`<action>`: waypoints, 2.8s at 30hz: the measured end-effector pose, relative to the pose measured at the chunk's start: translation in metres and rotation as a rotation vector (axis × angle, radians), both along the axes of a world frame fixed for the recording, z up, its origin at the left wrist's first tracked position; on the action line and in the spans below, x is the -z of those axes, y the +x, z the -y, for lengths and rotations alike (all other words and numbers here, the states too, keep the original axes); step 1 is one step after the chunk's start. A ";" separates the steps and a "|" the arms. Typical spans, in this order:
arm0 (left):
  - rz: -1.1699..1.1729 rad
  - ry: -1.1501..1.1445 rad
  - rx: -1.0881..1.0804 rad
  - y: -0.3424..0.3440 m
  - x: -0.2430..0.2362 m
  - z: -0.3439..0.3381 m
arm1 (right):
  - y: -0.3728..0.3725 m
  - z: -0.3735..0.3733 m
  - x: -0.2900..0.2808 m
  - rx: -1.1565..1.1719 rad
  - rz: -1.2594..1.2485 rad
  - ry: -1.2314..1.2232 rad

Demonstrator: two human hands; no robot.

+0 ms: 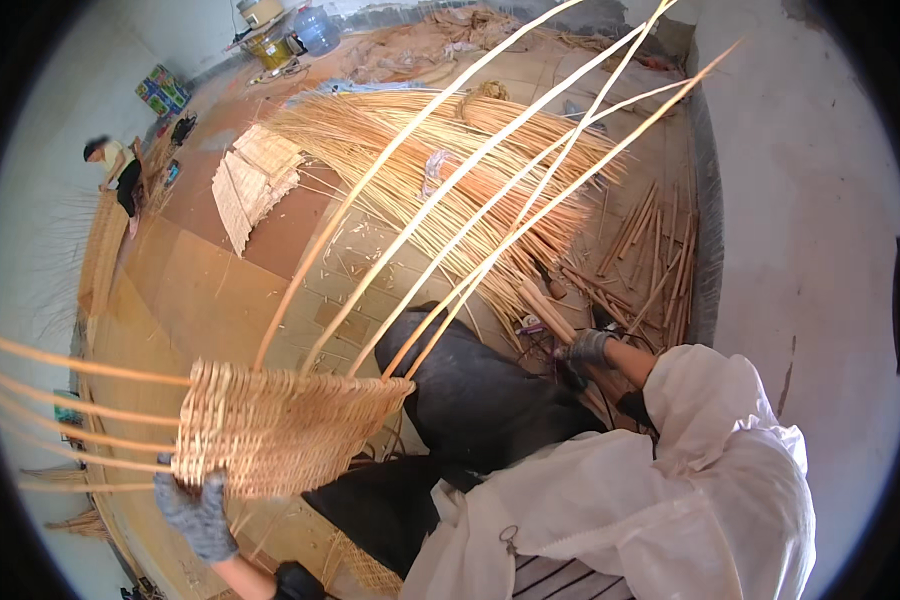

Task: Manually weaving a basket using long strips of reed or willow.

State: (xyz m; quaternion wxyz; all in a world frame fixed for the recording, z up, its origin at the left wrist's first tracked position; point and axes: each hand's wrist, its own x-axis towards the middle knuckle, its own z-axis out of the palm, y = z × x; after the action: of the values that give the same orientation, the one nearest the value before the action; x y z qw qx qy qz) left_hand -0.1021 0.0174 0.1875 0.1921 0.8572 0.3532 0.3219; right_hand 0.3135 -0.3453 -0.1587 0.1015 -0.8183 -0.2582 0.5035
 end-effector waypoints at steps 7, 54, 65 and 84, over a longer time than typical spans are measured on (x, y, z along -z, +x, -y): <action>-0.201 0.221 -0.276 0.000 -0.015 0.076 | 0.015 -0.104 0.075 0.356 -0.262 0.167; -0.579 0.168 -0.396 0.000 0.013 0.023 | -0.175 -0.303 -0.297 0.012 0.092 1.256; -0.131 0.311 -0.315 -0.013 0.035 0.030 | -0.191 -0.127 -0.150 -1.529 0.314 0.445; 0.293 0.244 -0.339 -0.064 0.059 0.040 | -0.183 -0.183 -0.263 -1.701 0.004 0.586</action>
State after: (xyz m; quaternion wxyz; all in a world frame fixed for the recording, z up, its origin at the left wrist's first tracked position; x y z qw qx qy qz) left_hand -0.1665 -0.0229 0.1281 0.0795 0.7469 0.4188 0.5104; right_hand 0.1301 -0.1626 0.1046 -0.1017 -0.2927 -0.8950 0.3209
